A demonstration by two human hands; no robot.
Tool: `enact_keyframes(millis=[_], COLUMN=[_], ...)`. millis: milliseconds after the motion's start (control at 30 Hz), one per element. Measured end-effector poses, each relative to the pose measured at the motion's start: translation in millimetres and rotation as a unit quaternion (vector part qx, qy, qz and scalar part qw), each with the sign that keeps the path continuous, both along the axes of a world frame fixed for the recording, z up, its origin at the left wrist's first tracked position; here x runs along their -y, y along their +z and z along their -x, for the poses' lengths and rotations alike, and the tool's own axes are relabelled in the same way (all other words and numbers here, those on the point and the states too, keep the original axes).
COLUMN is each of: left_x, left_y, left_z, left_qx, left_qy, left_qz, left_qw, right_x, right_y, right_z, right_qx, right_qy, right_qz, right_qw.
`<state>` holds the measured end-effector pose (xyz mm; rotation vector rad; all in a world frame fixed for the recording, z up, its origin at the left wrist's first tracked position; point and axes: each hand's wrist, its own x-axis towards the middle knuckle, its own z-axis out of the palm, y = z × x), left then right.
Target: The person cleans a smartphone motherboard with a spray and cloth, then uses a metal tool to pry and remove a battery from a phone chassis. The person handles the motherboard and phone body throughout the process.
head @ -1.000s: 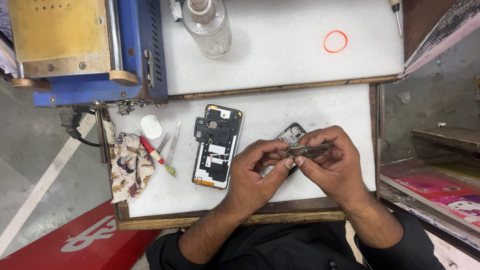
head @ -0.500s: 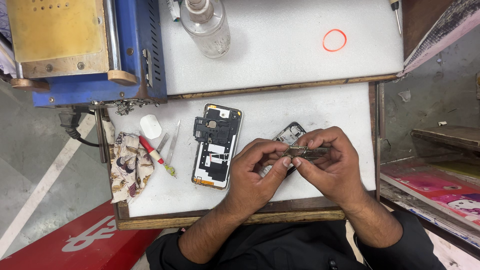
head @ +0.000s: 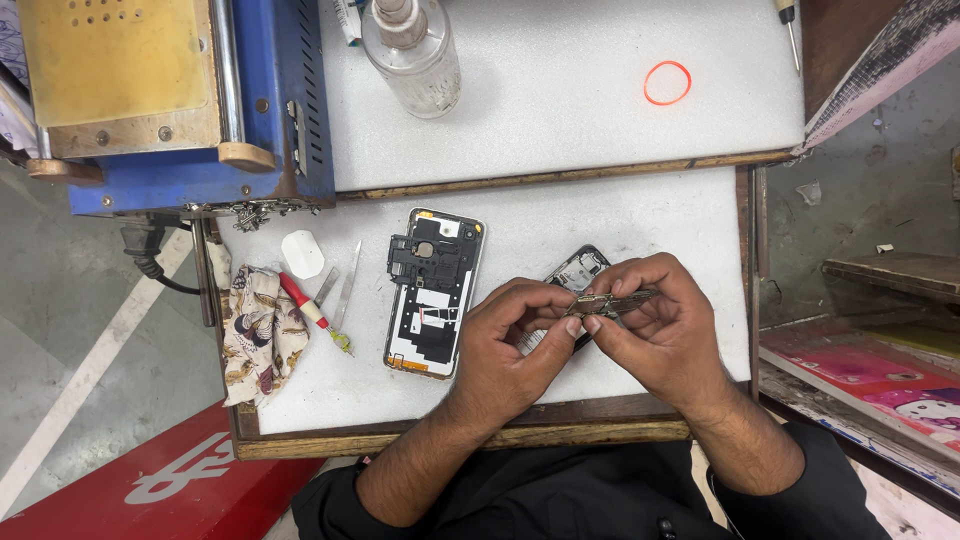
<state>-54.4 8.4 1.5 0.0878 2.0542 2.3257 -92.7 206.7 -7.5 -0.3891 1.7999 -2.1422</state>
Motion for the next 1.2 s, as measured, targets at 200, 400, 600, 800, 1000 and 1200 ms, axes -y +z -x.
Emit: enact_keyframes(millis=[200,400,600,800,1000,1200], left_x=[0.1,-0.4,-0.3,-0.3,-1.3,0.2], left_y=[-0.5,3.6,7.2,8.8,10.1,14.0], left_z=[0.7,-0.1,0.9,1.7,2.4,2.4], left_qx=[0.009,0.006,-0.009,-0.01,-0.011,-0.013], left_qy=[-0.006,-0.005,0.007,0.03,0.043,0.036], left_qz=[-0.002,0.011,0.071,0.104,0.097,0.093], left_qw=[1.0,1.0,0.997,0.994,0.994,0.995], right_x=[-0.1,-1.6,-2.1,1.9,7.0,4.0], right_y=[-0.5,0.6,1.3,8.0,12.5,8.1], right_z=[0.2,0.1,2.3,6.6,5.4,3.0], right_qx=[-0.009,-0.01,-0.003,-0.012,-0.042,-0.003], right_qy=[-0.009,-0.024,-0.019,-0.003,-0.01,-0.025], right_qz=[-0.023,-0.044,-0.034,-0.087,-0.122,-0.107], right_qw=[1.0,0.999,0.999,0.996,0.992,0.994])
